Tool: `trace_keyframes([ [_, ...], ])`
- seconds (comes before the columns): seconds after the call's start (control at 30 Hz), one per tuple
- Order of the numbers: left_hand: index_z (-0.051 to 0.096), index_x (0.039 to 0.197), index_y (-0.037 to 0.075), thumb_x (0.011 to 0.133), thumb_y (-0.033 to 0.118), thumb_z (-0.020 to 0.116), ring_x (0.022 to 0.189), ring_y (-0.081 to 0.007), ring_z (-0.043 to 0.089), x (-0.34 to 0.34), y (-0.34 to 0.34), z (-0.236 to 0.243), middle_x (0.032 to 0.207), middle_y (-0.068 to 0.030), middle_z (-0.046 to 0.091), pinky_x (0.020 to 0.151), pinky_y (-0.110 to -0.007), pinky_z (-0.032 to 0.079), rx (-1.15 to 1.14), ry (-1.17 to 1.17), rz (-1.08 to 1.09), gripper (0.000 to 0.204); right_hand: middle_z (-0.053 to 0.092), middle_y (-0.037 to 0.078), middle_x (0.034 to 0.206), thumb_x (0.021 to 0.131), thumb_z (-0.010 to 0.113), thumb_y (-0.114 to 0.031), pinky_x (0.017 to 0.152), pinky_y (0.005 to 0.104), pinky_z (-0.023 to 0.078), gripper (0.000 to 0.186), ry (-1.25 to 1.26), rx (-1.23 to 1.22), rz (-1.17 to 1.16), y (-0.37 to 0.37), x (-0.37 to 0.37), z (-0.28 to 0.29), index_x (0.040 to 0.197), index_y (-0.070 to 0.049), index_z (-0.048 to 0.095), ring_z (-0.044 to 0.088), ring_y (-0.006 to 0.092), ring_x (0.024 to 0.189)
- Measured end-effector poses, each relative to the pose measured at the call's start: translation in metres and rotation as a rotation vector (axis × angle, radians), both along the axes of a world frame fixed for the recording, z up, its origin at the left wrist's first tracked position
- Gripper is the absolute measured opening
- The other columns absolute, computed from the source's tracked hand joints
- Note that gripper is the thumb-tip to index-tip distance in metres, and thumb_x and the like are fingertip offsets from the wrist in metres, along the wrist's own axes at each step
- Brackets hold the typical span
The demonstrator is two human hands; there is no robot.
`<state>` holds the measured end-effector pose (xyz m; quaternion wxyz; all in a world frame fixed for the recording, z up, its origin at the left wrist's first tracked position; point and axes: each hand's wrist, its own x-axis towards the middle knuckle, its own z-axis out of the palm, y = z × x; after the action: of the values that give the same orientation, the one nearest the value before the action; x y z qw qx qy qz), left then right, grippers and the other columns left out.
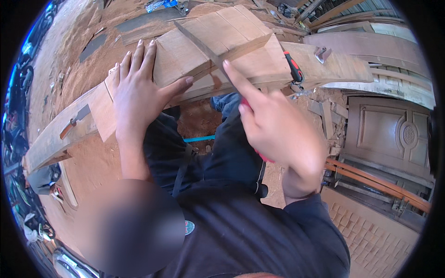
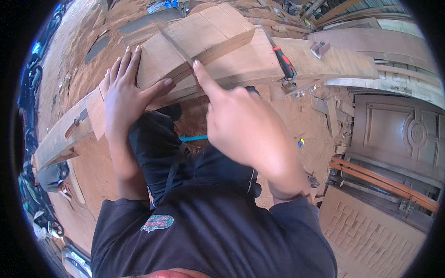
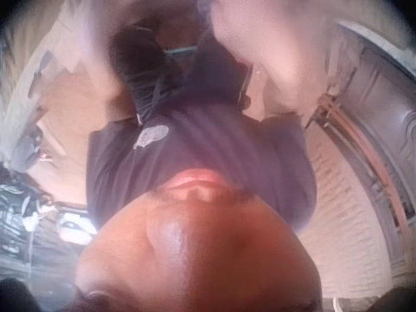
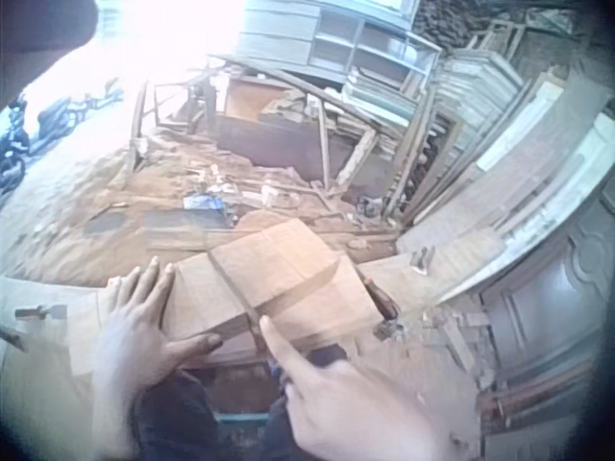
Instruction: The person saws into a wooden board while holding it steady with one hand and using a hand saw with the other. They periodically wipe the blade and the wood with a cloth.
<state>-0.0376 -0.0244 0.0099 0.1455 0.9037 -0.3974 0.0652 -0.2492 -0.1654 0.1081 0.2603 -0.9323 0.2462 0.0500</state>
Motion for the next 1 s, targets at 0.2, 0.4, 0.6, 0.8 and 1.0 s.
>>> trace_keyframes([
  [0.2,0.052,0.164,0.009,0.077,0.085,0.076,0.160,-0.0405,0.038,-0.001,-0.002,-0.006,0.171,-0.0173,0.047,0.134,-0.054,0.026,-0.030,-0.036,-0.012,0.119,0.071,0.026,0.080,0.101,0.058,-0.007,0.075,0.0578,0.055,0.077,-0.038,-0.003,-0.011,0.007,-0.017,-0.002,0.173,-0.027,0.036,0.069,0.0499,0.072],
  [0.4,0.050,0.165,0.008,0.077,0.085,0.075,0.160,-0.0401,0.039,-0.002,0.002,-0.004,0.171,-0.0175,0.047,0.135,-0.053,0.025,-0.024,-0.021,-0.025,0.120,0.068,0.027,0.075,0.100,0.060,-0.009,0.077,0.0551,0.055,0.081,-0.024,0.085,-0.033,0.003,-0.037,-0.002,0.174,-0.029,0.034,0.068,0.0496,0.071],
  [0.6,0.047,0.166,0.006,0.078,0.086,0.074,0.161,-0.0389,0.038,0.001,0.002,-0.003,0.172,-0.0173,0.046,0.135,-0.051,0.023,-0.004,-0.012,-0.023,0.122,0.067,0.023,0.071,0.099,0.062,-0.011,0.075,0.0510,0.056,0.081,-0.063,0.080,-0.040,0.002,-0.012,-0.011,0.174,-0.030,0.036,0.070,0.0453,0.069],
  [0.8,0.038,0.168,-0.002,0.075,0.082,0.079,0.162,-0.0428,0.035,0.002,0.004,-0.010,0.173,-0.0227,0.042,0.135,-0.050,0.024,-0.092,0.013,-0.011,0.132,0.070,0.016,0.081,0.100,0.063,-0.013,0.081,0.0372,0.056,0.076,-0.047,0.175,-0.051,-0.001,-0.027,-0.002,0.172,-0.023,0.041,0.070,0.0304,0.073],
  [1.0,0.036,0.169,-0.003,0.073,0.076,0.085,0.164,-0.0432,0.031,0.010,0.020,0.000,0.173,-0.0257,0.041,0.136,-0.049,0.021,-0.336,0.289,-0.109,0.133,0.063,0.009,0.071,0.101,0.064,-0.010,0.069,0.0308,0.052,0.073,-0.143,0.325,-0.123,0.004,-0.056,0.002,0.170,-0.020,0.046,0.061,0.0167,0.062],
])
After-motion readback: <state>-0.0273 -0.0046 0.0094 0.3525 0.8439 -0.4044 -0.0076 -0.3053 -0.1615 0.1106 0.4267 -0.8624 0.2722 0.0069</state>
